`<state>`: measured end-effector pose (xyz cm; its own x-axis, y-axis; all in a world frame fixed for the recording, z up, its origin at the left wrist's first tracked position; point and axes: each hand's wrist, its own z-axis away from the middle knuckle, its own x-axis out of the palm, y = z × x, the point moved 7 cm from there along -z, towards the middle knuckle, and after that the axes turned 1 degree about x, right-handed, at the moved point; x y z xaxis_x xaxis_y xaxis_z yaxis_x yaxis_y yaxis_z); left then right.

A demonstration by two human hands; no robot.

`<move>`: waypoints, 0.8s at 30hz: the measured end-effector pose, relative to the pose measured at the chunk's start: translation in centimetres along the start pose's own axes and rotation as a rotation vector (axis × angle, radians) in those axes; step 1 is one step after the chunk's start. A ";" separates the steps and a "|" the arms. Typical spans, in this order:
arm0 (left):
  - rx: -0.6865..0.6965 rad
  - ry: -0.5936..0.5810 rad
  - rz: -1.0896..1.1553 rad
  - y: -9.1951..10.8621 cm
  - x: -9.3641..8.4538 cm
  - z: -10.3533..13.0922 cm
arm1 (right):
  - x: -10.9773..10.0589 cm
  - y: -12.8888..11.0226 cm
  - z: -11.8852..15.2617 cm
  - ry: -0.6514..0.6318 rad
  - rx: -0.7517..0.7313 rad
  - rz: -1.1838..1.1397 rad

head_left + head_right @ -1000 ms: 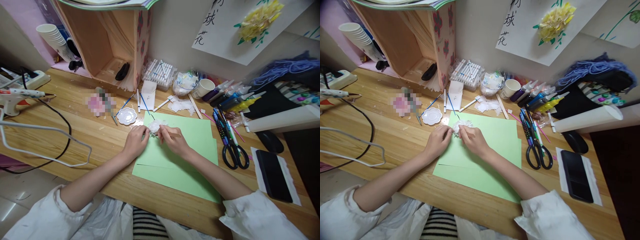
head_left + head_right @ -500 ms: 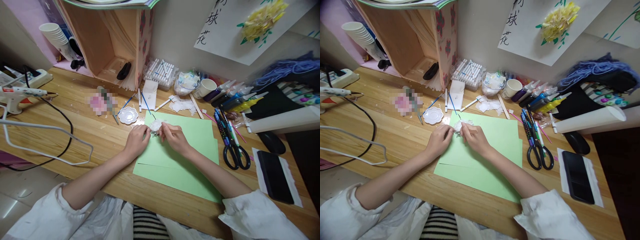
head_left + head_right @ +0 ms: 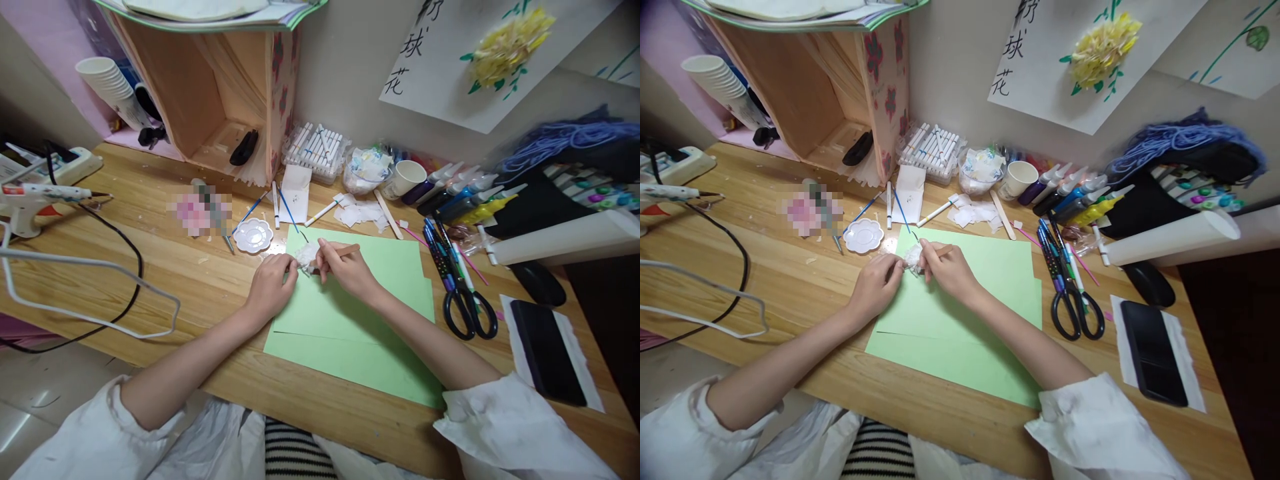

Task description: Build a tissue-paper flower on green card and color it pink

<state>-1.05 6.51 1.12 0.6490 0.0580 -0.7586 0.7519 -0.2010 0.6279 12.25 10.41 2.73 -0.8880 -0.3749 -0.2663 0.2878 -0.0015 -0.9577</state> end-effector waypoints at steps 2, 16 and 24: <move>-0.004 -0.007 0.012 0.0 0.0 0.0 | -1.0 -0.8 0.5 0.008 -0.035 -0.009; -0.126 0.016 0.230 -1.1 -0.8 0.0 | -9.3 2.8 -4.5 0.323 -0.356 0.593; -0.113 0.081 0.248 -1.0 -1.4 0.2 | -10.6 1.6 -3.2 0.502 -0.330 0.512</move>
<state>-2.74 6.47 1.56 0.8187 0.0994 -0.5656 0.5740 -0.1086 0.8116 20.94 17.29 3.70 -0.7522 0.2087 -0.6250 0.6530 0.3632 -0.6646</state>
